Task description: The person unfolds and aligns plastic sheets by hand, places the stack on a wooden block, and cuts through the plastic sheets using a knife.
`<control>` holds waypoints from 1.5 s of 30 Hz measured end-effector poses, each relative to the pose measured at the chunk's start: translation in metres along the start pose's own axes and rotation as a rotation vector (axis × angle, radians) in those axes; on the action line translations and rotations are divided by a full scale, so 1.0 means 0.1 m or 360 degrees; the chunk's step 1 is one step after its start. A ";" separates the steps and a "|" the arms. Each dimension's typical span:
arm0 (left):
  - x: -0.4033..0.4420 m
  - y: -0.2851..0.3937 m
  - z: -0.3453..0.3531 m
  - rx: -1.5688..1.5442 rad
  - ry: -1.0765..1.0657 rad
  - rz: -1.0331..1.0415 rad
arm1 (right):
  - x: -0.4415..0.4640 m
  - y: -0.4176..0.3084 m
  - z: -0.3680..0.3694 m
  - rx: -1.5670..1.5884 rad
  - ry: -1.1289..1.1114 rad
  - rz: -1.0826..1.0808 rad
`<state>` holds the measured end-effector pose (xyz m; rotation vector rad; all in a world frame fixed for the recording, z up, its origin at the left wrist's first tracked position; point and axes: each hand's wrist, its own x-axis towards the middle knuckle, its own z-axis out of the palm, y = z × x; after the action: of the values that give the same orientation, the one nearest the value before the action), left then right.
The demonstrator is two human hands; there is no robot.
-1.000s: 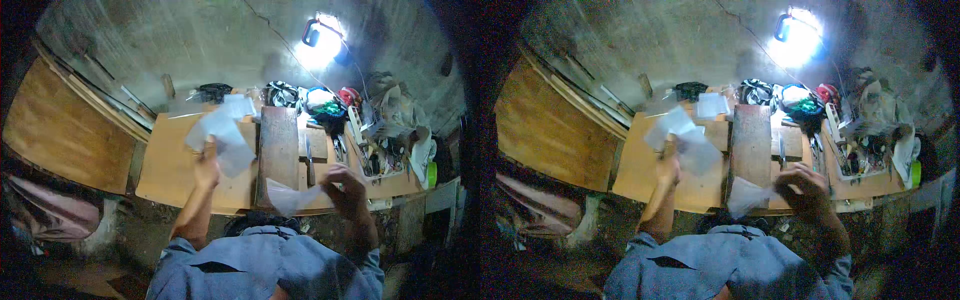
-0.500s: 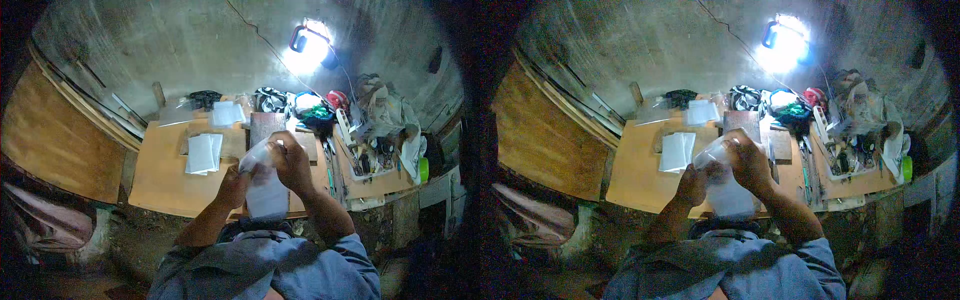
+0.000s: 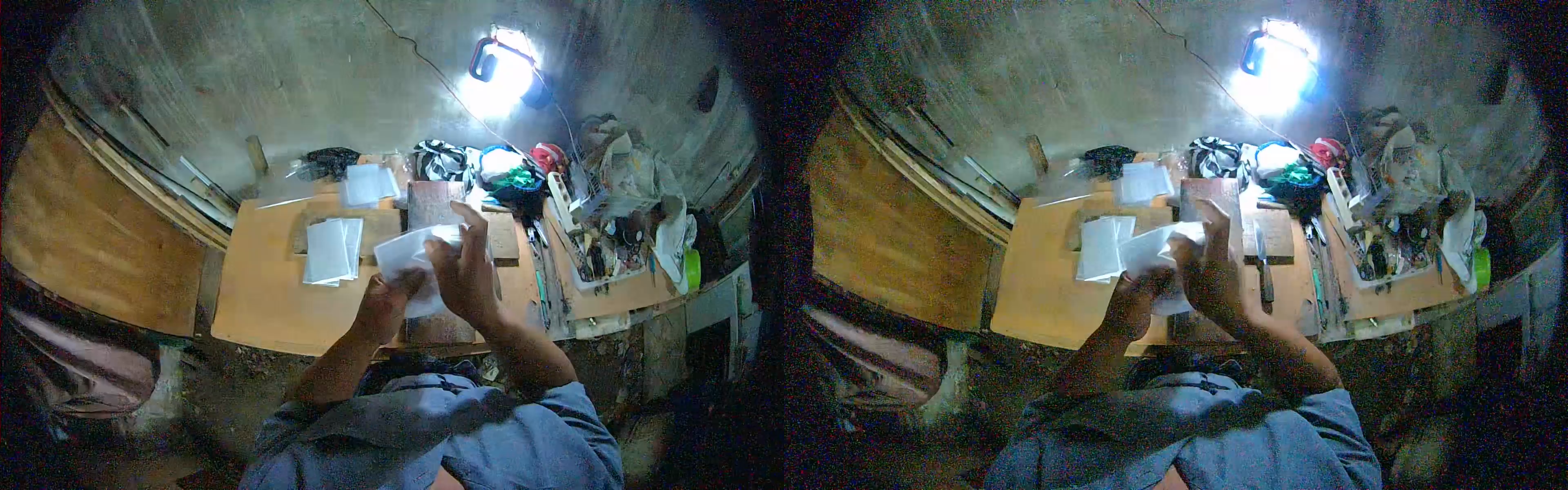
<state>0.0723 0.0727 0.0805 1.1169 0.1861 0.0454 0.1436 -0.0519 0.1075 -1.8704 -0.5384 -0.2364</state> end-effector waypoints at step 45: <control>-0.29 0.12 -1.35 0.0321 0.0434 0.0679 | -0.80 1.06 -1.27 0.0798 -0.0222 0.0743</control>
<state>0.0215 0.1942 0.0381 1.3348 0.1956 0.5719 0.1355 -0.2196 0.0314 -1.4712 -0.2116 0.3164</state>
